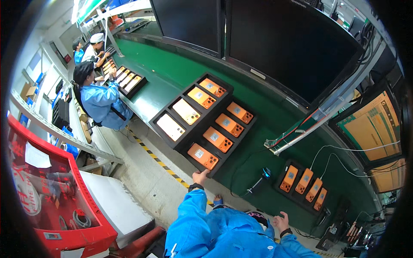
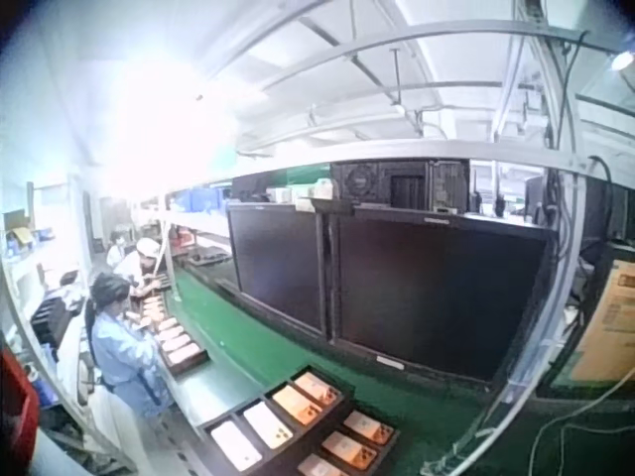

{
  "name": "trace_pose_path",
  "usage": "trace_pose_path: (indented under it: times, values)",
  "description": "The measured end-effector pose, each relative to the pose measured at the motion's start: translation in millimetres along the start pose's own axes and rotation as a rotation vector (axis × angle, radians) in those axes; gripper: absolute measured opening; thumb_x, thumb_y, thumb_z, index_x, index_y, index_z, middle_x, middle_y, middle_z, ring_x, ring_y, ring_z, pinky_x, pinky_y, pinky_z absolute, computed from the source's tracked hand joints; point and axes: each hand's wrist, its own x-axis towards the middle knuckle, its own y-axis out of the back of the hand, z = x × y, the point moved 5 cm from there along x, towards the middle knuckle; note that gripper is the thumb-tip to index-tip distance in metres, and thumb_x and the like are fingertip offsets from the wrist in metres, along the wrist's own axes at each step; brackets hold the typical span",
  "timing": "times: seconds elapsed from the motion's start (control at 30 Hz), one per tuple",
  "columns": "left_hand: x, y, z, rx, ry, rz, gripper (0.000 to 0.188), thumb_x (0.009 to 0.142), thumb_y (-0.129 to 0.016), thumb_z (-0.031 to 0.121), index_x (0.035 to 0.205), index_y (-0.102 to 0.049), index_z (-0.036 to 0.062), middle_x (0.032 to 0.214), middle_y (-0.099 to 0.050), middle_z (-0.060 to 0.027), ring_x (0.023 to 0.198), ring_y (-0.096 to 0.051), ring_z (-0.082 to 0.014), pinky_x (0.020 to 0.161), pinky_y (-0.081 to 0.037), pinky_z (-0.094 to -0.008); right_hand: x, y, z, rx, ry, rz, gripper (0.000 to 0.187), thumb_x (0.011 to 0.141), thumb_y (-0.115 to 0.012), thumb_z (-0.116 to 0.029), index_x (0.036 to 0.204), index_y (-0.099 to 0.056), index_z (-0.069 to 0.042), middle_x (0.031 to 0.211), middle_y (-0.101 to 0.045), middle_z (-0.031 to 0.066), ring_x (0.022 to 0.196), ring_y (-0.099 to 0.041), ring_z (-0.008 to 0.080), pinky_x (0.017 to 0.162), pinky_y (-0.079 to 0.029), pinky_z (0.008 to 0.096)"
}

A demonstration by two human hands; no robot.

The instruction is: Scanning handheld electronic devices and interacting with a workstation monitor during manufacturing quality control.

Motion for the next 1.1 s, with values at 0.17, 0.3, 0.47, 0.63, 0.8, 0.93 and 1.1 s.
trace_pose_path:
  times: [0.17,0.3,0.47,0.63,0.8,0.93,1.1]
  values:
    - [-24.3,-28.8,14.4,-0.329,0.012,-0.155,0.017,0.064,-0.066,0.007,0.075,-0.059,-0.0037,0.061,-0.057,-0.0064,0.04,-0.046,-0.0127,0.035,-0.032,-0.0237,9.9,-32.7,-38.2,-0.075,0.097,-0.107,0.038,0.08,-0.06,-0.007,0.115,-0.045,-0.009,0.086,-0.061,0.0102,0.069,-0.061,0.0172,0.053,-0.048,0.0268]
    - [-62.2,-31.5,-5.4,-0.556,-0.07,-0.144,0.03,0.066,-0.06,0.006,0.095,-0.056,-0.0014,0.082,-0.061,-0.0065,0.062,-0.057,-0.0185,0.05,-0.044,-0.0275,-0.6,-90.9,-81.1,-0.099,0.099,-0.33,0.033,0.083,-0.061,-0.011,0.113,-0.049,-0.007,0.093,-0.062,0.0078,0.075,-0.061,0.0142,0.061,-0.05,0.0251]
    - [-131.1,15.4,-18.1,-0.52,-0.056,-0.09,0.047,0.06,-0.062,0.006,0.104,-0.045,-0.0008,0.091,-0.055,-0.0104,0.076,-0.053,-0.0208,0.067,-0.047,-0.0319,-10.2,-172.2,-129.4,-0.083,0.184,-0.635,0.039,0.082,-0.063,-0.016,0.117,-0.049,-0.007,0.104,-0.061,0.0086,0.084,-0.06,0.0145,0.07,-0.048,0.0256]
    - [-188.3,84.2,-47.3,-0.73,-0.027,0.003,0.043,0.062,-0.056,0.003,0.104,-0.05,-0.0012,0.093,-0.059,-0.0096,0.075,-0.06,-0.0223,0.064,-0.052,-0.0325,-9.3,-255.4,-128.3,0.09,-0.078,-0.758,0.037,0.088,-0.057,-0.024,0.119,-0.047,-0.007,0.112,-0.057,0.0116,0.098,-0.058,0.0228,0.081,-0.048,0.0337]
    - [-231.2,153.7,-70.6,-0.748,-0.076,0.035,0.053,0.056,-0.054,-0.005,0.108,-0.046,-0.0025,0.09,-0.058,-0.0092,0.077,-0.058,-0.0227,0.066,-0.05,-0.0318,16.8,-326.1,-134.2,0.529,-0.261,-0.834,0.045,0.088,-0.054,-0.039,0.122,-0.05,-0.011,0.122,-0.054,0.0065,0.112,-0.05,0.0244,0.094,-0.04,0.044]
    - [-279.2,210.2,-69.1,-0.57,0.023,0.133,0.037,0.065,-0.054,0.005,0.101,-0.055,-0.0016,0.088,-0.059,-0.0075,0.077,-0.056,-0.0189,0.068,-0.046,-0.0305,72.3,-348.8,-145.5,0.566,-0.243,-0.67,0.047,0.085,-0.055,-0.046,0.114,-0.055,-0.008,0.115,-0.059,0.008,0.103,-0.056,0.0243,0.091,-0.044,0.043]
    - [-286.9,269.4,-110.2,-0.482,0.011,0.082,0.05,0.062,-0.053,0.007,0.111,-0.049,0.0023,0.099,-0.056,-0.0108,0.086,-0.056,-0.0234,0.073,-0.048,-0.0304,10.0,-313.0,-163.6,0.518,-0.153,-0.715,0.035,0.083,-0.062,-0.036,0.108,-0.056,-0.011,0.111,-0.06,0.0044,0.1,-0.058,0.0206,0.089,-0.046,0.0408]
